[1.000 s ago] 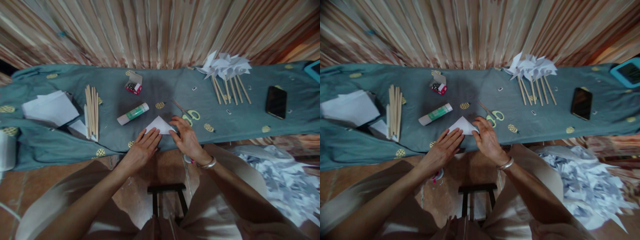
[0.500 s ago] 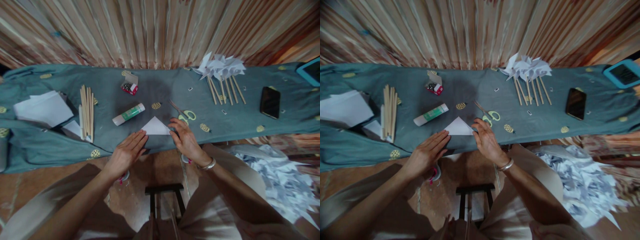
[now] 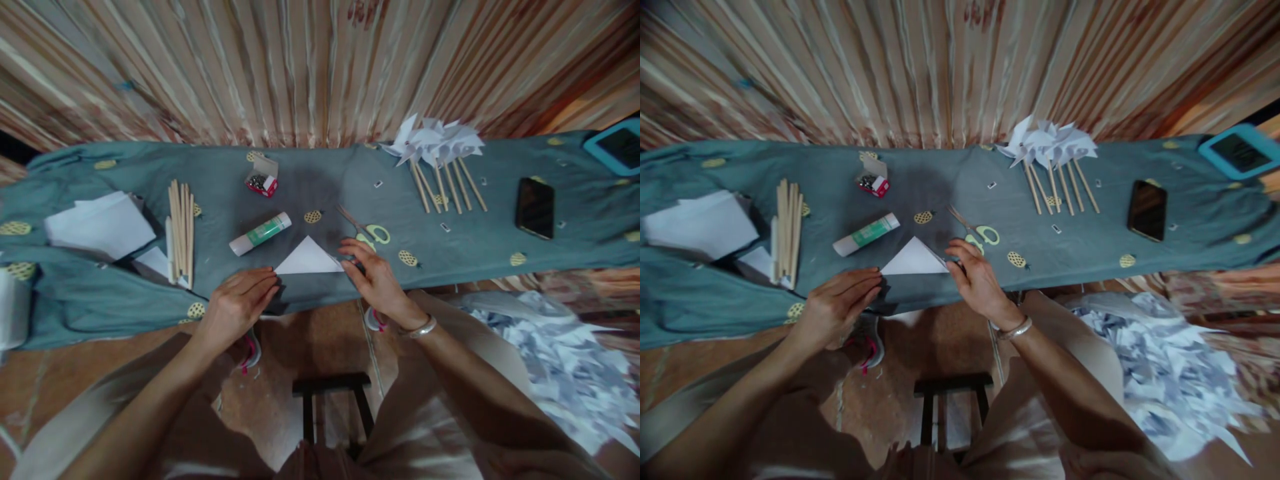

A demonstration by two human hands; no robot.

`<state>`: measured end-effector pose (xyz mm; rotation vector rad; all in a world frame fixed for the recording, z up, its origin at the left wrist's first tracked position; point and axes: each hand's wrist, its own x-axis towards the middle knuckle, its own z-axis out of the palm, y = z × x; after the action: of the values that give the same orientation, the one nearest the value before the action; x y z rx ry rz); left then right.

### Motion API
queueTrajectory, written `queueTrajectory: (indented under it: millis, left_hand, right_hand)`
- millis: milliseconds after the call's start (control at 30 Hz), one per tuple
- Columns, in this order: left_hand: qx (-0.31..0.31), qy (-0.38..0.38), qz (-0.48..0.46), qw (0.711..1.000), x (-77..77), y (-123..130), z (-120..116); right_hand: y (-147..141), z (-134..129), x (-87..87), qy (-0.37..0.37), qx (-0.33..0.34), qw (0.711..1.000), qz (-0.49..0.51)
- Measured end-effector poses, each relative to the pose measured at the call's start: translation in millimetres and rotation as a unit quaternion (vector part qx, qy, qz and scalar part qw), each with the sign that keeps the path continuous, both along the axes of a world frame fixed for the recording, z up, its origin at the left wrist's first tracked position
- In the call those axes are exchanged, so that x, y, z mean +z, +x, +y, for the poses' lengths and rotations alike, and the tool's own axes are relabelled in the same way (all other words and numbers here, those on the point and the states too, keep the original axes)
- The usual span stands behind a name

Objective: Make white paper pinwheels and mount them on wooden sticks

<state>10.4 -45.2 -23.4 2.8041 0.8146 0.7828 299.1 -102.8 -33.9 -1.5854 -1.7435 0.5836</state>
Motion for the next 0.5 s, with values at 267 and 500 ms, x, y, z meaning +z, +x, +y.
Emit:
queueTrajectory:
  millis: [267,500]
  left_hand:
    - [0.018,-0.041,-0.014,0.999,-9.4,29,10]
    - [0.026,-0.047,-0.030,0.998,-6.4,48,14]
  right_hand:
    - [-15,16,11.4,0.013,0.013,1.000,-0.002]
    - [-14,16,15.3,-0.011,0.113,0.993,-0.024]
